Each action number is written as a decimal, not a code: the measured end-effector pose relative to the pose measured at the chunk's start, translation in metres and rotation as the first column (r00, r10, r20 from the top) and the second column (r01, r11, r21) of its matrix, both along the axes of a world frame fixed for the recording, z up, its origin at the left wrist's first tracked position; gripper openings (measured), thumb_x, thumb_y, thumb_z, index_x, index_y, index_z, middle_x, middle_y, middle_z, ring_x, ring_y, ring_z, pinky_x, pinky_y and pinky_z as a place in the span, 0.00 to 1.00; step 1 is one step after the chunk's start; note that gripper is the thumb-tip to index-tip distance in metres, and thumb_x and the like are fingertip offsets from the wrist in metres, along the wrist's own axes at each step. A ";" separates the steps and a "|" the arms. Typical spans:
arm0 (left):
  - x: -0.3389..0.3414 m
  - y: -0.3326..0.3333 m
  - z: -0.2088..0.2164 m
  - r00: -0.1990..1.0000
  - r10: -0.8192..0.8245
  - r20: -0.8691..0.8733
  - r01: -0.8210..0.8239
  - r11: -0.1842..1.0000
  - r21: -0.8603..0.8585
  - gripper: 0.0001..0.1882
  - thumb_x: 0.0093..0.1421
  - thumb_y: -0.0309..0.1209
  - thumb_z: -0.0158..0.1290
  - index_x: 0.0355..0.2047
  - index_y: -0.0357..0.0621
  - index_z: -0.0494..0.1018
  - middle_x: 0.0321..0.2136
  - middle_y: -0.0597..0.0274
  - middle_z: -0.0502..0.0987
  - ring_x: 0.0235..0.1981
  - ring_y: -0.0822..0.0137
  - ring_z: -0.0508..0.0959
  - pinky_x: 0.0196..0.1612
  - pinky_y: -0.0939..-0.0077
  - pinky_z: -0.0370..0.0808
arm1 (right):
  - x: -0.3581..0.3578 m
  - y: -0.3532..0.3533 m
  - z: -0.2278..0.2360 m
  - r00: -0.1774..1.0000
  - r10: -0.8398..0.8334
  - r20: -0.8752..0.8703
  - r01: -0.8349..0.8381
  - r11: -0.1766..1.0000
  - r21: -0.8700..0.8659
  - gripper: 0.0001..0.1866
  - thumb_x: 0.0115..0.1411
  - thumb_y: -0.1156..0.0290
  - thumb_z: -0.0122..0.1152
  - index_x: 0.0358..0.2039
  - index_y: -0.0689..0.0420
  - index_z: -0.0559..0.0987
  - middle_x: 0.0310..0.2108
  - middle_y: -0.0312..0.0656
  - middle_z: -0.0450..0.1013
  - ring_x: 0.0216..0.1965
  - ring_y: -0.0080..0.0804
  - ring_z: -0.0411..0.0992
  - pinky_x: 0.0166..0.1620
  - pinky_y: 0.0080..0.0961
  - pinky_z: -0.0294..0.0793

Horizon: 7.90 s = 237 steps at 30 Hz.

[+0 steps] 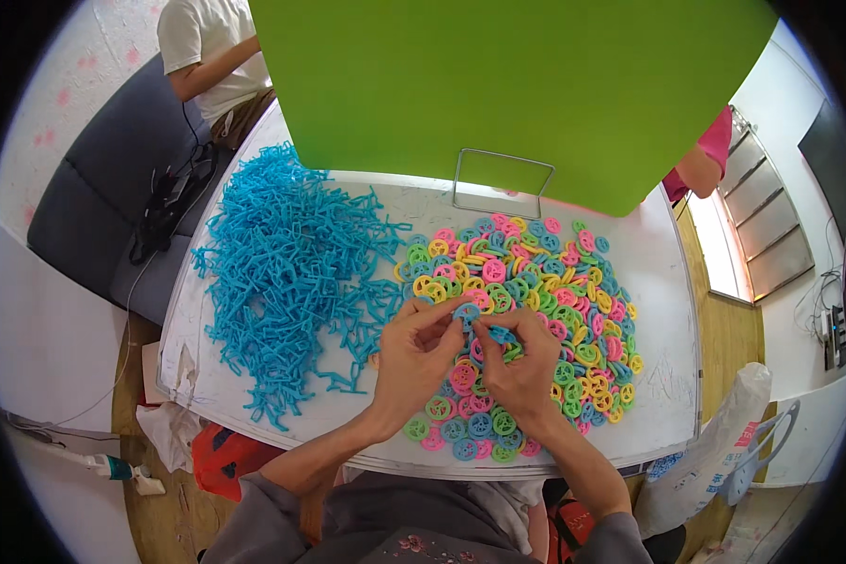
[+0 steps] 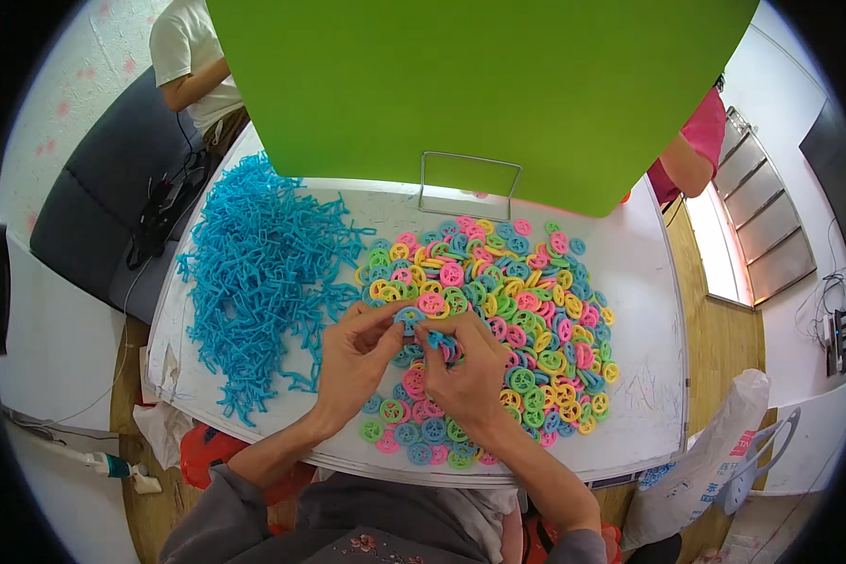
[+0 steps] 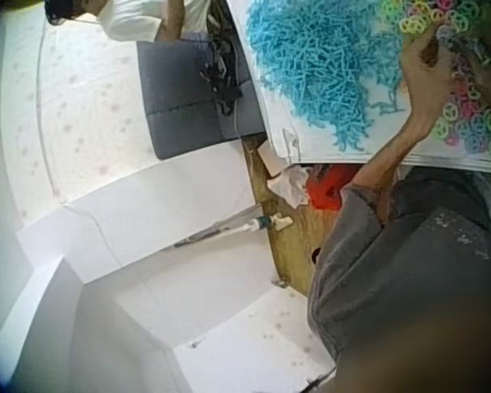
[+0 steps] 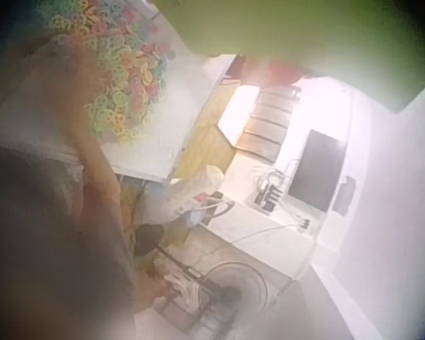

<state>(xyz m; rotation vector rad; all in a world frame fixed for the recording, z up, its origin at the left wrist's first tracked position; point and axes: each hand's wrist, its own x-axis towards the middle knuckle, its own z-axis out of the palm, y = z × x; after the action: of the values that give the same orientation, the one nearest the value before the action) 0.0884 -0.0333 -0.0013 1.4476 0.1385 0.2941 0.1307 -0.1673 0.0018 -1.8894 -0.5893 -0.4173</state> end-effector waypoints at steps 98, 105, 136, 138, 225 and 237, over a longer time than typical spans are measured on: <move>0.002 0.026 0.003 0.938 -0.340 0.066 0.346 0.927 -0.146 0.10 0.62 0.33 0.53 0.33 0.44 0.64 0.39 0.59 0.73 0.43 0.69 0.74 0.45 0.69 0.77 | 0.014 -0.033 0.009 0.912 0.371 -0.175 -0.400 0.900 -0.176 0.07 0.48 0.77 0.67 0.25 0.64 0.77 0.20 0.39 0.62 0.22 0.31 0.62 0.25 0.28 0.59; 0.001 0.027 0.001 0.940 -0.327 0.098 0.336 0.936 -0.106 0.08 0.62 0.30 0.53 0.33 0.44 0.64 0.38 0.59 0.73 0.42 0.69 0.74 0.44 0.70 0.77 | 0.009 -0.029 0.007 0.934 0.322 -0.153 -0.348 0.916 -0.200 0.06 0.48 0.76 0.66 0.26 0.63 0.79 0.20 0.41 0.63 0.21 0.34 0.64 0.23 0.31 0.61; -0.002 0.015 0.015 0.977 -0.212 0.015 0.212 0.976 -0.047 0.11 0.64 0.25 0.49 0.44 0.35 0.75 0.36 0.62 0.75 0.37 0.72 0.77 0.40 0.74 0.81 | 0.010 -0.028 0.012 0.900 0.340 -0.274 -0.370 0.927 -0.065 0.07 0.52 0.75 0.65 0.25 0.64 0.76 0.22 0.38 0.62 0.21 0.24 0.61 0.22 0.23 0.57; -0.002 0.014 0.015 0.979 -0.201 0.021 0.202 0.978 -0.050 0.10 0.64 0.25 0.49 0.44 0.35 0.75 0.37 0.62 0.75 0.37 0.72 0.77 0.40 0.74 0.81 | 0.011 -0.030 0.011 0.878 0.378 -0.293 -0.419 0.903 -0.092 0.06 0.55 0.74 0.63 0.27 0.64 0.77 0.24 0.39 0.63 0.21 0.23 0.61 0.22 0.22 0.58; -0.010 0.003 -0.014 0.993 -0.107 -0.042 0.087 0.939 -0.332 0.06 0.64 0.29 0.50 0.35 0.37 0.72 0.32 0.66 0.74 0.37 0.76 0.75 0.43 0.76 0.77 | -0.002 -0.009 -0.005 0.963 0.198 -0.182 -0.217 0.972 -0.087 0.10 0.57 0.70 0.64 0.31 0.61 0.73 0.21 0.42 0.75 0.19 0.30 0.73 0.22 0.24 0.68; -0.008 0.003 -0.015 0.994 -0.109 -0.005 0.109 0.994 -0.032 0.11 0.64 0.30 0.50 0.43 0.36 0.72 0.40 0.62 0.76 0.40 0.72 0.76 0.45 0.73 0.77 | -0.001 -0.010 0.013 0.943 0.136 -0.303 -0.127 0.991 0.048 0.10 0.54 0.79 0.63 0.37 0.63 0.75 0.30 0.43 0.76 0.32 0.29 0.76 0.35 0.24 0.73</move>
<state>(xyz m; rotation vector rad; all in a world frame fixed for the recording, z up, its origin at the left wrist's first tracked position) 0.0807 -0.0303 -0.0164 1.4192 0.0686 0.1968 0.1302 -0.1775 0.0150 -1.8282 -0.4941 -0.0414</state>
